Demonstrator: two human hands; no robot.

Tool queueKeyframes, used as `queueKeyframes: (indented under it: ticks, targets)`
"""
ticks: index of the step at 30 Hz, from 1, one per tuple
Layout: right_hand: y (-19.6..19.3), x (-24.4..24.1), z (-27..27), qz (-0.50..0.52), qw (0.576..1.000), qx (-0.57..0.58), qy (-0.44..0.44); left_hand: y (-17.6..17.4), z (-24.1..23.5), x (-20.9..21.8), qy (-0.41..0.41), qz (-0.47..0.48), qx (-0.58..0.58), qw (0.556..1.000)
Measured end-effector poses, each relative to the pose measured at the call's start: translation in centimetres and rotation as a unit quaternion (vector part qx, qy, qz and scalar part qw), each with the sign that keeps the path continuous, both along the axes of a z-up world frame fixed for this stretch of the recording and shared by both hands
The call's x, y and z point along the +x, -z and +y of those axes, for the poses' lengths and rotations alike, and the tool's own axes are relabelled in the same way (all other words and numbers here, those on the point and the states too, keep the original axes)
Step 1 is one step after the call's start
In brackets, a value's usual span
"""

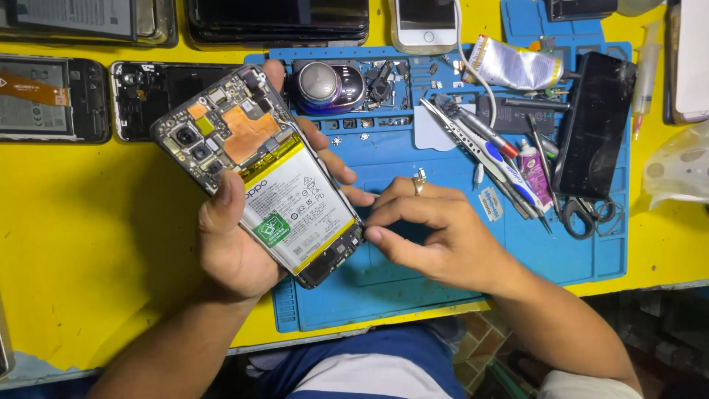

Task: The person removes the back cover from a smartphone, then uses a small metal tool to scrape adhesive residue from the frame of a different smartphone chassis. The person handles the phone and tool with both hands on a workbench.

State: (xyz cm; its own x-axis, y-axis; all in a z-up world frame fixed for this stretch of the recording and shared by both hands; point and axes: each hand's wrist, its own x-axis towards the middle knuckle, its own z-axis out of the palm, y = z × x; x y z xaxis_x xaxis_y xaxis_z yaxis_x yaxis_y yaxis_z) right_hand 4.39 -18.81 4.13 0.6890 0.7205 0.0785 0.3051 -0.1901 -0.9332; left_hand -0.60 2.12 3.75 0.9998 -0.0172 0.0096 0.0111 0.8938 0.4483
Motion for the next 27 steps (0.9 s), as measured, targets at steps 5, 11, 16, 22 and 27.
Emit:
queueKeyframes:
  ticks: [5,11,16,22,27]
  targets:
    - [0.5,0.4,-0.7,0.161,0.985,0.044,-0.041,-0.1,0.0,0.0,0.016,0.011,-0.047,0.999]
    - [1.8,0.4,-1.6,0.233,0.97,0.036,-0.057,0.2,0.0,-0.1,0.042,-0.007,-0.081,0.996]
    - [2.0,0.4,-1.7,0.264,0.96,0.059,-0.065,0.8,0.0,-0.1,0.053,-0.021,-0.071,0.996]
    - [3.1,-0.3,-1.3,0.429,0.875,0.199,-0.103,2.4,0.1,0.1,0.194,-0.043,-0.083,0.976]
    - [3.4,-0.4,-1.1,0.494,0.821,0.259,-0.119,0.5,-1.6,0.9,0.158,0.084,0.242,0.954]
